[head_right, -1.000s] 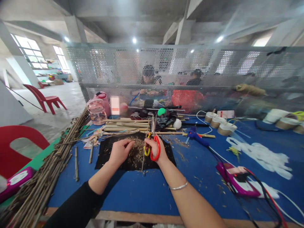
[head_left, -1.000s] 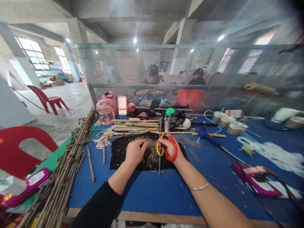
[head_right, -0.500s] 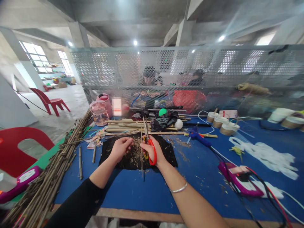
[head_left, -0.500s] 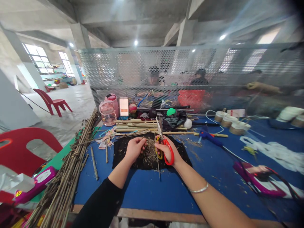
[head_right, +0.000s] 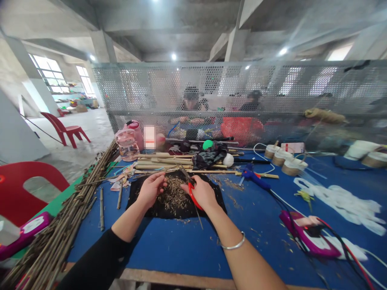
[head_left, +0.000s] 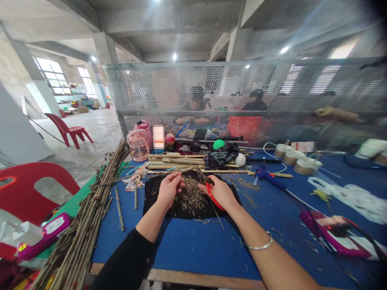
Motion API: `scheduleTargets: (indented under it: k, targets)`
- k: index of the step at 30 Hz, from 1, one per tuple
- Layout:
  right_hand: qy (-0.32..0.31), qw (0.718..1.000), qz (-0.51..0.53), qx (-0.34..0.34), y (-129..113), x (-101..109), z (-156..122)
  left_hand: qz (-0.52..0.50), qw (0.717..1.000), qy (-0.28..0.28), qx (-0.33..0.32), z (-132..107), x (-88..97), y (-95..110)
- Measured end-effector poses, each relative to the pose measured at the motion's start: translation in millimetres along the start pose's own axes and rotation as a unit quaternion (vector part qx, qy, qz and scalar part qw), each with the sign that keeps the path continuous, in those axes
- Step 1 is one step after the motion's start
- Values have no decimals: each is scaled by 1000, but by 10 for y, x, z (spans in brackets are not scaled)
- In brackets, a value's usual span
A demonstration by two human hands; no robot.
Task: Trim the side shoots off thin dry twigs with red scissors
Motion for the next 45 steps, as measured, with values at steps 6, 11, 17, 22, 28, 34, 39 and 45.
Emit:
scheduleTargets:
  k: [6,11,17,22,28,34,39,45]
  targets:
    - [-44,993,36,101,-250,-60,-120,-42,999,25,10,1,41,-18]
    - [-53,988,33,140,-341,-102,-182,-37,999,33,4,-12,37,-15]
    - [-44,986,25,161,-411,-70,-208,-4,1000,-7,3,-17,-26,-31]
    - [-39,989,14,142,-383,-62,-202,46,999,-7,-7,-22,-12,-33]
    - [-32,991,35,125,-337,-66,-186,62,997,36,-35,19,79,-25]
    - [-51,983,43,169,-401,-119,-222,46,996,64,-45,38,129,-25]
    - [-23,988,18,154,-399,-85,-222,93,993,43,-61,15,84,-6]
    - [-43,991,-1,125,-342,-89,-213,130,987,54,-75,17,106,11]
Point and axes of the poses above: each hand's wrist, its own z-axis towards the middle knuckle, its own x-axis out of the back of the hand, y = z × x, the point moved 7 cm from there along z, towards the middle knuckle, and after that the axes turned 6 degrees about -x, right-handed, at the moved point
